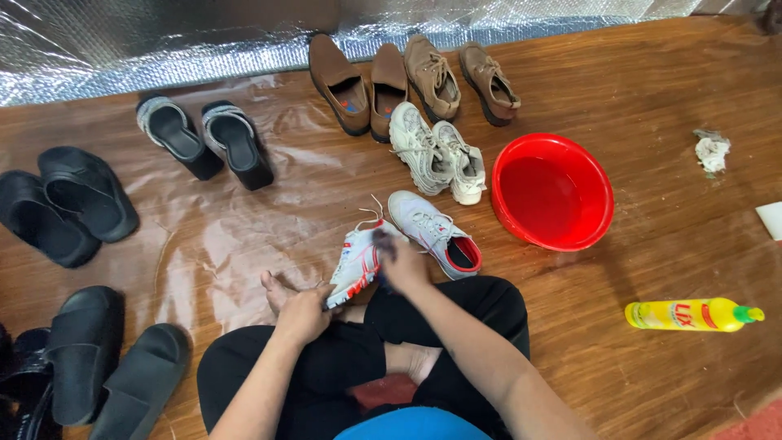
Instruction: Cleaning white sneakers using a brush and cloth with water from a basin.
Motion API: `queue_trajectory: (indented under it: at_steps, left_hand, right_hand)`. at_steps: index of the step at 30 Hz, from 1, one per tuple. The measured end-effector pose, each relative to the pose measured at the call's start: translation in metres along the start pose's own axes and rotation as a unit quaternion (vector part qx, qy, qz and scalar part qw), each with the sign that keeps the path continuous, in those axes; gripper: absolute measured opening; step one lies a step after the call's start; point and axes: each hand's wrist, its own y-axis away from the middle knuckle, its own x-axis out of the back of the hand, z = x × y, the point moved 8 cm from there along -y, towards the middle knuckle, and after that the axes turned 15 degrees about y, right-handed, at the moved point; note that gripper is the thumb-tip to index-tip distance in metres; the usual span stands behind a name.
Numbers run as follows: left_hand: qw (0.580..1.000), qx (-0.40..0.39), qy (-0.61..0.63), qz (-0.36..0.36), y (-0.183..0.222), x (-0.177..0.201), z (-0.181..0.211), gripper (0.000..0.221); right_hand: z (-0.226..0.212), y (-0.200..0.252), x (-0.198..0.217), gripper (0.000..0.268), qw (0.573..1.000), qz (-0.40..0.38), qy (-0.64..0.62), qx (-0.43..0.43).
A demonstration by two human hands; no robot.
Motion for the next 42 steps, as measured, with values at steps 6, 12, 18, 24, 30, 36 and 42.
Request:
queue_trajectory:
  at_steps: [6,12,18,24,30,36,42]
  left_hand:
    - [0.999,0.042,-0.012,0.003,0.068,0.093,0.094,0.046]
    - [0.999,0.045,0.0,0.012,0.063,0.089,0.086,0.041]
    - [1.0,-0.006,0.007,0.007,-0.014,-0.016,-0.015,0.053]
    - [1.0,0.008,0.026,0.0,-0.008,-0.006,-0.011,0.055]
    - [0.994,0.024,0.103,-0.013,-0.011,-0.005,-0.012,0.056]
    - [0.993,0.021,0.119,-0.016,-0.006,-0.001,-0.005,0.055]
    - [0.992,0.046,0.118,0.006,-0.03,-0.034,-0.038,0.052]
  right_hand:
    - [-0.094,0.082,0.016,0.035,0.969,-0.007,-0.01,0.247]
    - [-0.096,0.067,0.02,0.051,0.957,0.051,0.009,0.287]
    - [-0.025,0.004,0.011,0.042,0.99,-0.038,0.076,0.108]
    - [0.103,-0.061,-0.064,0.067,0.979,-0.125,-0.036,-0.159]
    - [0.017,-0.013,-0.023,0.084,0.955,-0.209,-0.178,-0.115]
    - [-0.046,0.041,0.021,0.056,0.982,-0.128,-0.135,-0.008]
    - [-0.111,0.088,0.005,0.052,0.953,0.001,-0.01,0.303]
